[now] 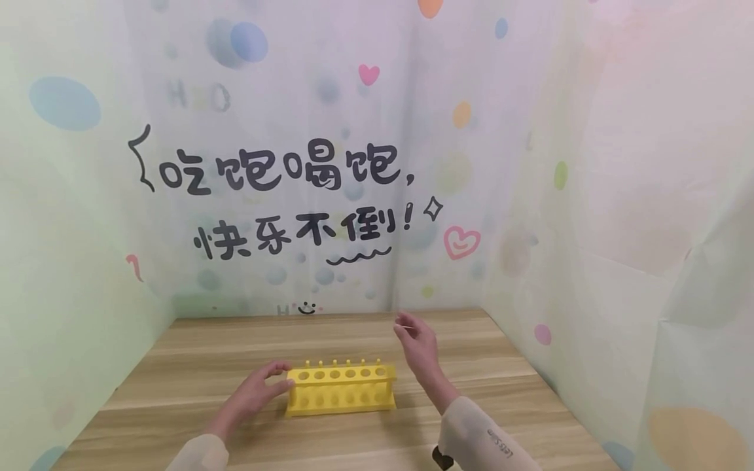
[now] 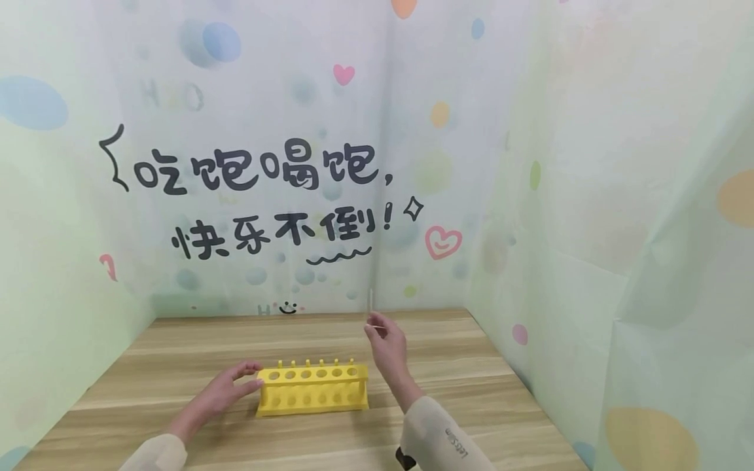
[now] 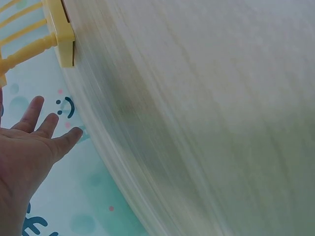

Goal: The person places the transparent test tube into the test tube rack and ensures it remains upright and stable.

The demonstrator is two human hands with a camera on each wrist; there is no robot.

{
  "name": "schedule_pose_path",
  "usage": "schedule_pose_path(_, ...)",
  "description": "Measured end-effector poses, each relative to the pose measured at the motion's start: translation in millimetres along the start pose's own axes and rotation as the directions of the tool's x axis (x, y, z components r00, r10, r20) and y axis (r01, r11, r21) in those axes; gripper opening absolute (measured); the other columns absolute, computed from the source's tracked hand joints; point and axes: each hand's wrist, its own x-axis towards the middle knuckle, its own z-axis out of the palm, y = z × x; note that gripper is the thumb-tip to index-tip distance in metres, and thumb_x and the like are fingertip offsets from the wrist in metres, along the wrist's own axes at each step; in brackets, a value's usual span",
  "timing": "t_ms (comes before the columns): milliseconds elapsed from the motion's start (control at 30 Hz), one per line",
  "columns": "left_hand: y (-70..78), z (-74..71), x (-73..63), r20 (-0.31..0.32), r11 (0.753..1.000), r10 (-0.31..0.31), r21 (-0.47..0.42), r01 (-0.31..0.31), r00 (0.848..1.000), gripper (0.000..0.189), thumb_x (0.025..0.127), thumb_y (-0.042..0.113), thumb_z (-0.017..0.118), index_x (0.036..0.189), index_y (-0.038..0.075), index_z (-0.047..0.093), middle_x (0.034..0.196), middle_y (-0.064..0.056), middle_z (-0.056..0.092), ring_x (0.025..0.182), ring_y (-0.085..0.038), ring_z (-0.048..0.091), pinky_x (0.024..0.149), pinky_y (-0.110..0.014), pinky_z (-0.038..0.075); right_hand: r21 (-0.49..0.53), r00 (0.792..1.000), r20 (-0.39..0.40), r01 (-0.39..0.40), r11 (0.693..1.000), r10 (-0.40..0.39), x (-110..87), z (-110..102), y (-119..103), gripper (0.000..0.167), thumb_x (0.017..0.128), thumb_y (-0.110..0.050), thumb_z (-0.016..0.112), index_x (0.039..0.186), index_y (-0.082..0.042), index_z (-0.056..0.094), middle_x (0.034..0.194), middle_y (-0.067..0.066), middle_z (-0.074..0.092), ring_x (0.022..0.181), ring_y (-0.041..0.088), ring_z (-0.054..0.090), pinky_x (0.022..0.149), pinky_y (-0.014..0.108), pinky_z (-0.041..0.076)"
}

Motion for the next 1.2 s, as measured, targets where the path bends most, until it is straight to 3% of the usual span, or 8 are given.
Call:
schedule_pose_path(300, -0.2, 0.6, -0.3, -0.003, 1.0, 0.002, 0.005, -0.002, 1.0, 0.05, 0.093, 0.038, 0.068, 0.132, 0.007, 0.057, 0.14, -0.029, 0.049, 0.131, -0.056, 0.038, 0.099, -0.072, 0.035, 0.051, 0.997, 0.065, -0.033, 0.998, 0.03, -3.0, 6, -9, 0.029, 0.092, -0.003, 0.069, 0.12, 0.005, 0.064, 0.108, 0.019, 0.068, 0.095, 0.022, 0.066, 0.082, 0.022, 0.054)
schedule_pose_path(567, -1.0, 0.5, 0.5, -0.007, 1.0, 0.012, -0.005, -0.012, 1.0, 0.049, 0.093, 0.037, 0.069, 0.13, 0.008, 0.058, 0.14, -0.029, 0.049, 0.131, -0.056, 0.038, 0.099, -0.073, 0.034, 0.023, 0.992, 0.125, -0.001, 1.0, -0.002, -17.0, 5, -41, 0.026, 0.092, 0.003, 0.065, 0.117, 0.01, 0.062, 0.104, 0.02, 0.066, 0.096, 0.027, 0.067, 0.083, 0.024, 0.055)
schedule_pose_path(833, 0.1, -0.3, -2.6, -0.003, 1.0, 0.011, -0.007, -0.011, 1.0, 0.05, 0.093, 0.037, 0.069, 0.131, 0.007, 0.058, 0.139, -0.029, 0.049, 0.13, -0.056, 0.038, 0.098, -0.072, 0.035, 0.053, 0.989, 0.146, -0.009, 0.999, 0.001, -13.9, 11, -3, 0.026, 0.093, -0.001, 0.066, 0.118, 0.006, 0.062, 0.107, 0.023, 0.065, 0.097, 0.027, 0.067, 0.083, 0.024, 0.055)
schedule_pose_path(1033, -0.9, -0.3, -1.2, -0.006, 1.0, 0.017, -0.003, -0.017, 1.0, 0.051, 0.093, 0.036, 0.069, 0.132, 0.005, 0.057, 0.138, -0.029, 0.05, 0.131, -0.056, 0.038, 0.099, -0.073, 0.034, -0.019, 0.987, 0.157, -0.023, 1.0, 0.026, -20.1, 13, 7, 0.027, 0.091, -0.007, 0.07, 0.117, 0.0, 0.065, 0.104, 0.012, 0.068, 0.096, 0.023, 0.067, 0.082, 0.027, 0.057)
schedule_pose_path(1200, -1.9, 0.6, -1.1, -0.007, 1.0, 0.015, -0.006, -0.015, 1.0, 0.051, 0.093, 0.036, 0.069, 0.132, 0.006, 0.057, 0.139, -0.029, 0.05, 0.131, -0.055, 0.038, 0.1, -0.073, 0.033, -0.078, 0.986, 0.163, -0.006, 0.997, 0.018, -24.0, 11, 14, 0.025, 0.091, -0.007, 0.071, 0.115, -0.002, 0.065, 0.102, 0.012, 0.069, 0.094, 0.024, 0.068, 0.081, 0.029, 0.057)
